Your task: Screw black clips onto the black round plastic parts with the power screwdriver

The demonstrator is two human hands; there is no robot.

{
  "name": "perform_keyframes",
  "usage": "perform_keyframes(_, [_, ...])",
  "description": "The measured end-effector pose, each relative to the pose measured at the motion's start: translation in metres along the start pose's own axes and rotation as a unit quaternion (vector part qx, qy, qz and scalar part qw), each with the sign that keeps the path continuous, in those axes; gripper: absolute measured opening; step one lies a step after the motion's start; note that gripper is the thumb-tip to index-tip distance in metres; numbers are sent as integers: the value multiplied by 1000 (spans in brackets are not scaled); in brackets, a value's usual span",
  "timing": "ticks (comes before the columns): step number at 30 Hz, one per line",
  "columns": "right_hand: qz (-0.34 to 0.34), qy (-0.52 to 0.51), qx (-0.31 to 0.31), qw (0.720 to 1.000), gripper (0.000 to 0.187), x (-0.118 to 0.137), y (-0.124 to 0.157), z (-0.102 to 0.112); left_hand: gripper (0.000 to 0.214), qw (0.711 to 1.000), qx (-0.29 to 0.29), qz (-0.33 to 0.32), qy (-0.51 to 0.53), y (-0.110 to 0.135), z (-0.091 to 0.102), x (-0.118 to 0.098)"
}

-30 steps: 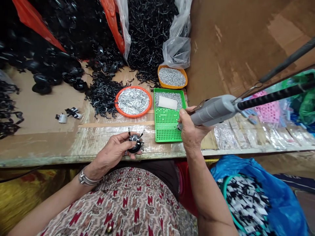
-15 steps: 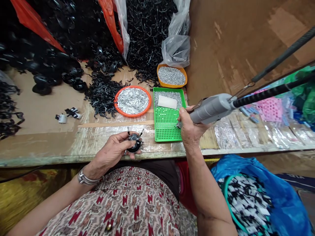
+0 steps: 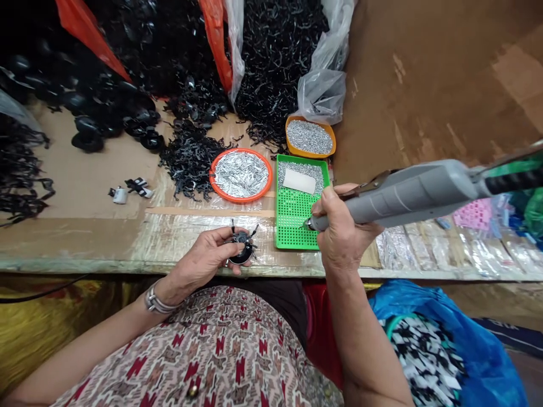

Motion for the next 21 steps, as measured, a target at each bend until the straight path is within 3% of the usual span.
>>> perform_keyframes(5, [-85, -68, 74, 991, 21, 20, 34, -22, 35, 1000, 12, -6, 2, -1, -1, 0])
perform_keyframes(10, [-107, -89, 158, 978, 17, 27, 67, -38, 33, 1000, 21, -13, 0, -1, -1, -1])
perform_keyframes(21, [-80, -59, 184, 978, 17, 10, 89, -48, 21, 998, 46, -30, 3, -2, 0, 0])
Point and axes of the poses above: each hand's wrist, its own y-axis away from the middle knuckle, its own z-axis out of the back of the hand, x = y × z, the point moved 2 cm from there along -y, towards the middle knuckle, and after that the axes turned 15 degrees about -x, right-handed, at the moved point
